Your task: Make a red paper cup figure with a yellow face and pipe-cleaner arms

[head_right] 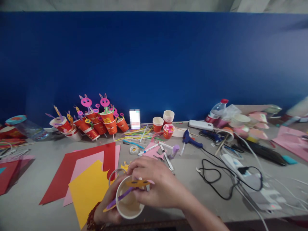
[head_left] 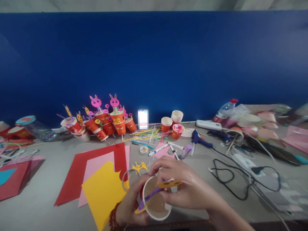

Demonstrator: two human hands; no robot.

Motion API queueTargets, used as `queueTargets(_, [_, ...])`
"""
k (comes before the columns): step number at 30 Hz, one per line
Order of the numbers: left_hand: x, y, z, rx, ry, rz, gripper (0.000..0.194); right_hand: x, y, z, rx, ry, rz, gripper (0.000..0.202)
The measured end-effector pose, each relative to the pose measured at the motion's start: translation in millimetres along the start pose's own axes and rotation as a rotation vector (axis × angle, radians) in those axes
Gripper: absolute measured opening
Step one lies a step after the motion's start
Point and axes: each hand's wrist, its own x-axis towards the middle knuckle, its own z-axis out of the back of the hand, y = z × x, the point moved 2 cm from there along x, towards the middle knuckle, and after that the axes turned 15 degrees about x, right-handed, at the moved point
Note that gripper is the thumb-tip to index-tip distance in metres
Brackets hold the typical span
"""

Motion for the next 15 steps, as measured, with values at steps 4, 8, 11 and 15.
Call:
queueTargets(4, [0, 1, -0.4, -0.058, -0.016, 0.019, 0.075, 0, -1, -1, -0.033, 0.010, -0.009, 0.021])
queueTargets(8, [7, -8, 0.1, -0.028, -0.005, 0.013, 0.070, 0, -1, -1, -0.041, 0.078, -0.047, 0.024])
queueTargets(11, [4, -4, 0.2, -0.034, -0.034, 0.009, 0.069, 0, -1, 1, -0.015, 0.115, -0.070, 0.022])
queueTargets(15, [-11, 20, -4.9, -0.127, -0.134, 0.117, 0.078, -1, -11, 12, 0.124, 0.047, -0.129, 0.030])
